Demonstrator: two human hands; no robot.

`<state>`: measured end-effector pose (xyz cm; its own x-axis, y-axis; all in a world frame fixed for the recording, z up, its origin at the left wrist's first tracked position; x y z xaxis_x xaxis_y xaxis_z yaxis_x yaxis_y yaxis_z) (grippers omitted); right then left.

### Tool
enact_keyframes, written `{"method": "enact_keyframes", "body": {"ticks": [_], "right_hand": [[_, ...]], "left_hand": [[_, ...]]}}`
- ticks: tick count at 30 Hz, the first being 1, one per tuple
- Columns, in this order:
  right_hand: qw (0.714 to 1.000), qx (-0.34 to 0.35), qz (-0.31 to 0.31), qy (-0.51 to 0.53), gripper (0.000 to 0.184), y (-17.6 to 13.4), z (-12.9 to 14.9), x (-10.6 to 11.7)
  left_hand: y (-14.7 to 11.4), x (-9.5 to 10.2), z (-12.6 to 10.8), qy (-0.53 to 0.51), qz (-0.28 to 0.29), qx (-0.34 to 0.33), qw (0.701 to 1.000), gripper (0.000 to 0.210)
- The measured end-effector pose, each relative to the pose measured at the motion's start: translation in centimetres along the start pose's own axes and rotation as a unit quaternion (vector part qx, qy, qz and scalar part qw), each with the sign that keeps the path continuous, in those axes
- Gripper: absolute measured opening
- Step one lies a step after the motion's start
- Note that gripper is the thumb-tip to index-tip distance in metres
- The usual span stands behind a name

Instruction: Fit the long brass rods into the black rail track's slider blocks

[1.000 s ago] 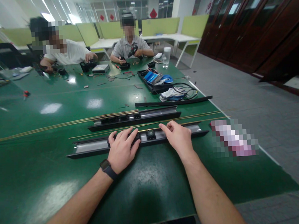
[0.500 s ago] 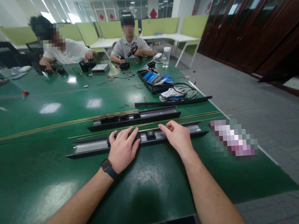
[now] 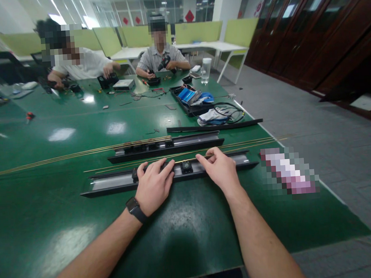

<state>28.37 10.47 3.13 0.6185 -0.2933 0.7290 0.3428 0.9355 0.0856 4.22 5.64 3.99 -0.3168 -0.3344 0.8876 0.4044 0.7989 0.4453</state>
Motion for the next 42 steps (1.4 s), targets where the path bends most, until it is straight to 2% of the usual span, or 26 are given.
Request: {"method": "enact_keyframes", "body": {"ticks": [10, 19, 29, 42], "right_hand": [[1.000, 0.001, -0.007, -0.024, 0.056, 0.15, -0.17, 0.23], [1.000, 0.015, 0.006, 0.022, 0.054, -0.11, -0.01, -0.10], [1.000, 0.004, -0.003, -0.023, 0.062, 0.35, -0.41, -0.18], [1.000, -0.002, 0.005, 0.026, 0.051, 0.05, -0.13, 0.02]], "left_hand": [[0.23, -0.12, -0.25, -0.001, 0.010, 0.005, 1.000, 0.042], [0.32, -0.48, -0.44, 0.005, 0.021, 0.000, 1.000, 0.045], [0.29, -0.63, -0.52, -0.002, 0.021, 0.001, 1.000, 0.050], [0.33, -0.67, -0.65, 0.003, 0.027, 0.001, 1.000, 0.049]]}}
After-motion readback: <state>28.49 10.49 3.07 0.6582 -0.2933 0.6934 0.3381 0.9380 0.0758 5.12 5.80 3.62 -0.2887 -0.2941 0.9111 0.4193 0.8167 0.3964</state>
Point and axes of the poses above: each hand's wrist, its own y-axis towards the middle knuckle, its own x-axis out of the back of the hand, z = x × y, the point moved 5 cm from there along y, towards the middle knuckle, and after that the axes turned 7 degrees about -x, right-handed, at the moved point
